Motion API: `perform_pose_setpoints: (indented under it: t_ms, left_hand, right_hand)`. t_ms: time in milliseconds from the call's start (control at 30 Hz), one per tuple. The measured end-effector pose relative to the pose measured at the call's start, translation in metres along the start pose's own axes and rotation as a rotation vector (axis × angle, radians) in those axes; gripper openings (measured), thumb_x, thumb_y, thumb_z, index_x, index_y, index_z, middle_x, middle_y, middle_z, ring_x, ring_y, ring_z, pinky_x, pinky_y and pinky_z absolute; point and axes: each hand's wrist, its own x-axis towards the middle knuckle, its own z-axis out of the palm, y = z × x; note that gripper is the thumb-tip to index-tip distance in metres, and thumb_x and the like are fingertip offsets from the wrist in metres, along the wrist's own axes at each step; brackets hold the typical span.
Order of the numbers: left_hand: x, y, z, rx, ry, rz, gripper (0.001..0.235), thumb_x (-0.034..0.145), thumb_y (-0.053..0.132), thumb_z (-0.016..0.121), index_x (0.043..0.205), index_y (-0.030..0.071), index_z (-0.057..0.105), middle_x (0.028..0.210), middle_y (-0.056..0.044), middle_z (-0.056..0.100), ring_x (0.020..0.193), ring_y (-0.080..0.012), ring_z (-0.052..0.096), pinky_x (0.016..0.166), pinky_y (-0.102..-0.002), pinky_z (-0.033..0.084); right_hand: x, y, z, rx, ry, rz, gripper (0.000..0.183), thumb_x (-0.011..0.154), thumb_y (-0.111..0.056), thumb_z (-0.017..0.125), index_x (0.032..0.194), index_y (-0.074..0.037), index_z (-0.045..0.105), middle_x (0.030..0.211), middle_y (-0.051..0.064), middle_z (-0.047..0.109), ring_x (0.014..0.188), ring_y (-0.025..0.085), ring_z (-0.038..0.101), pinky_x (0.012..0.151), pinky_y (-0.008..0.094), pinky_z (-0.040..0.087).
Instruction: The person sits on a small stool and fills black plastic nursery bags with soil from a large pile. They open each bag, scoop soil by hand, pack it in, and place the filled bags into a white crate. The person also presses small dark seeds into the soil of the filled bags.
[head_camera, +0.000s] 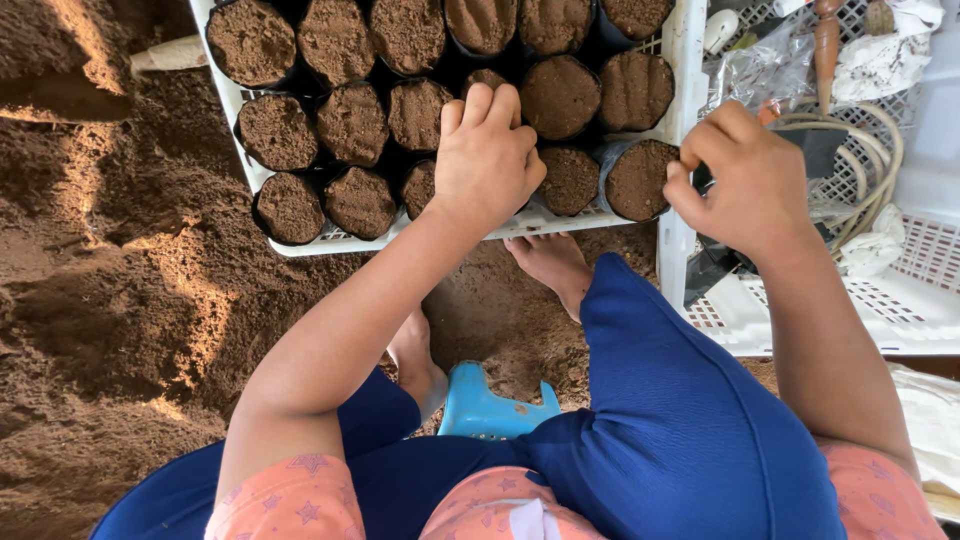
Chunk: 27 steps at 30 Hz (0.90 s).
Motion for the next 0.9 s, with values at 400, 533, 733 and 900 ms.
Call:
perform_pose_setpoints:
  t_ms: [400, 533, 733, 900]
  left_hand:
    - [0.002, -0.004, 0.007, 0.069, -0.082, 0.024, 0.021, 0.082, 0.032, 0.071, 0.080, 0.013, 0.077, 0.106, -0.009, 0.055, 0.111, -0.0309, 0.045, 0.091, -0.046, 0.038]
    - [0.004, -0.002, -0.021, 0.179, -0.055, 0.039, 0.032, 0.090, 0.041, 0.065, 0.094, 0.012, 0.077, 0.117, -0.011, 0.057, 0.117, -0.0310, 0.044, 0.094, -0.047, 0.036]
    - [-0.036, -0.032, -0.125, 0.499, -0.332, -0.060, 0.044, 0.090, 0.043, 0.058, 0.113, 0.009, 0.074, 0.121, -0.016, 0.059, 0.121, -0.0327, 0.044, 0.092, -0.052, 0.034]
    - [-0.108, -0.056, -0.204, 0.570, -0.542, -0.134, 0.046, 0.092, 0.045, 0.055, 0.118, 0.011, 0.073, 0.123, -0.017, 0.063, 0.123, -0.0342, 0.046, 0.095, -0.053, 0.035]
  right_hand:
    - [0.011, -0.003, 0.062, 0.013, -0.188, -0.221, 0.020, 0.099, -0.023, 0.065, 0.084, -0.009, 0.063, 0.085, 0.007, 0.064, 0.073, 0.029, 0.066, 0.062, 0.041, 0.053]
    - [0.021, 0.033, 0.035, 0.490, -0.309, -0.015, 0.020, 0.104, -0.022, 0.060, 0.095, -0.005, 0.066, 0.082, 0.008, 0.065, 0.072, 0.022, 0.063, 0.067, 0.038, 0.051]
    - [0.008, 0.024, 0.001, 0.460, 0.043, -0.025, 0.020, 0.114, -0.017, 0.059, 0.100, -0.004, 0.064, 0.093, 0.006, 0.066, 0.088, 0.019, 0.064, 0.086, 0.037, 0.050]
    - [-0.002, -0.051, 0.022, 0.063, -0.051, -0.387, 0.013, 0.093, -0.023, 0.076, 0.093, -0.011, 0.071, 0.098, 0.007, 0.064, 0.092, 0.028, 0.062, 0.078, 0.040, 0.050]
